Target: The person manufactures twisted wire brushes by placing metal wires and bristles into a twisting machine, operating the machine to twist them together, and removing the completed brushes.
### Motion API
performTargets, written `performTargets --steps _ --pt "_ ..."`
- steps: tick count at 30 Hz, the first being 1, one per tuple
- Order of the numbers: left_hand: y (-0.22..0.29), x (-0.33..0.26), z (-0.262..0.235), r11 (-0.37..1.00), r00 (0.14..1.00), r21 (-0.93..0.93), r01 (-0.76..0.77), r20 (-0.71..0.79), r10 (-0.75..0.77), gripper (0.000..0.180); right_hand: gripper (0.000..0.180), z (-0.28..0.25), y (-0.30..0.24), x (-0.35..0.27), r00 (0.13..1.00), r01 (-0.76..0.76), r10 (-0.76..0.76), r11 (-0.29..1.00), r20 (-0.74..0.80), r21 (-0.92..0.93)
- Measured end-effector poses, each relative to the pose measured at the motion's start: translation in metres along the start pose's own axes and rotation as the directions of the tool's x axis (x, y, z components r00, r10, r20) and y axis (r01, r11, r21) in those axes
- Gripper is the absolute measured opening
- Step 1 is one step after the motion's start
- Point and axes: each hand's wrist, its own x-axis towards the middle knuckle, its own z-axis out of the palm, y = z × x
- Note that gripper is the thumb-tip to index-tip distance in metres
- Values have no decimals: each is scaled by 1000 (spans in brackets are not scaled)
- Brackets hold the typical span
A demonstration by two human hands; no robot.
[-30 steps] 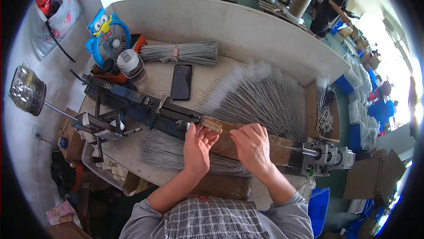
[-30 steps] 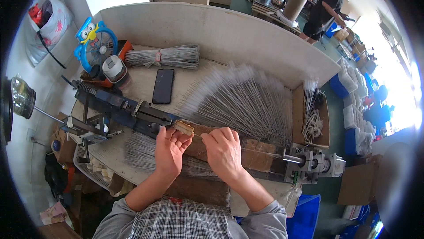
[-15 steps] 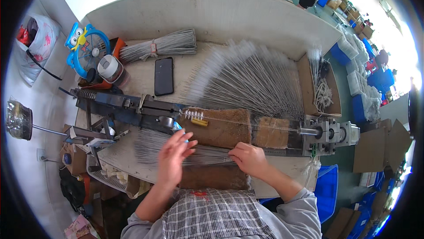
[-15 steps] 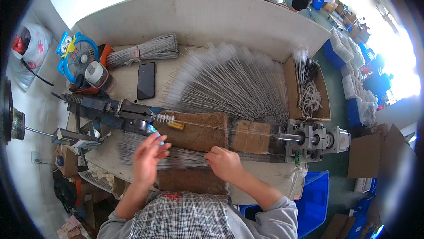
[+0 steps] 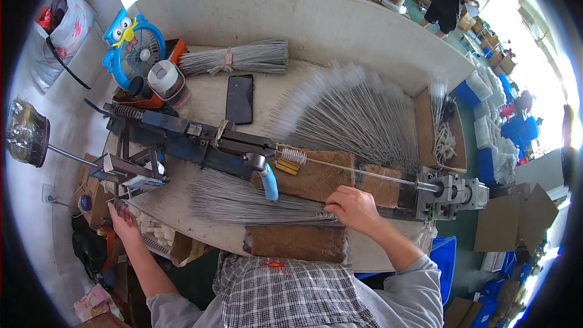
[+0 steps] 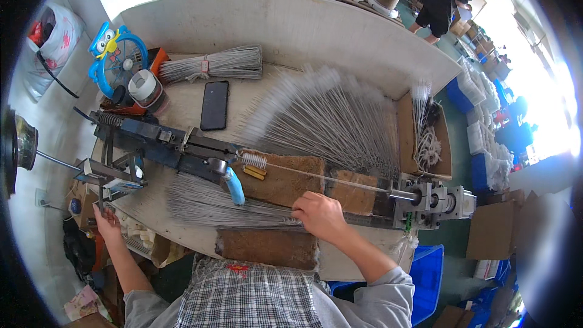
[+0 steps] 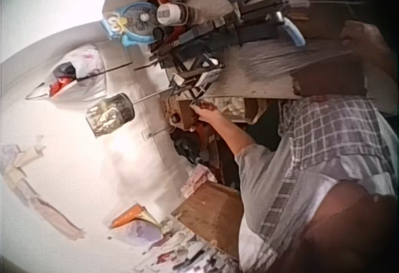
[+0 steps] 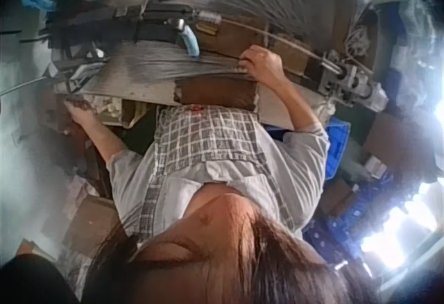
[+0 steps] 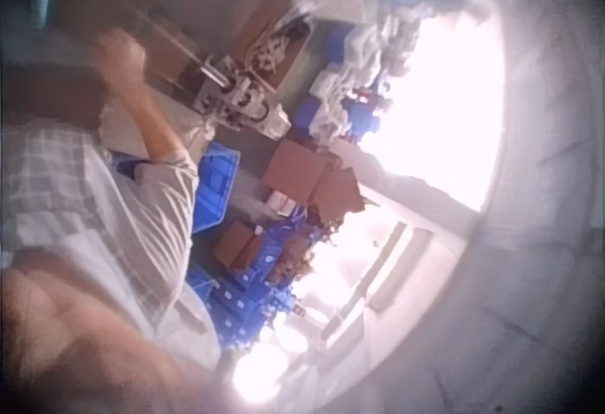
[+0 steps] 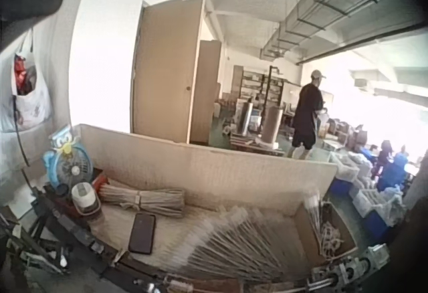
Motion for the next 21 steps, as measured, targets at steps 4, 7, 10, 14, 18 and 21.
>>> performTargets --steps 4,7,10,14,18,21 --pt "-25 -34 21 998 1000 -57 10 22 -8 41 11 -26 -4 -9 1000 -28 28 1000 12 -12" --pt "-45 -106 40 995 974 -42 94 212 -84 32 15 -42 -7 -17 999 -34 34 999 2 -36" --pt "-77 -154 61 914 886 -145 379 341 -314 21 21 -55 -7 -22 1000 -16 17 997 13 -69" --pt "-101 -244 94 812 569 85 577 671 -475 21 23 -67 -6 -33 998 -62 54 971 -42 -229" --pt "-101 -308 128 882 463 219 418 784 -414 25 21 -82 5 -51 986 -94 41 936 -162 -338" --pt "-123 -324 145 925 452 329 188 808 -379 24 19 -95 11 -56 968 -102 4 920 -253 -377"
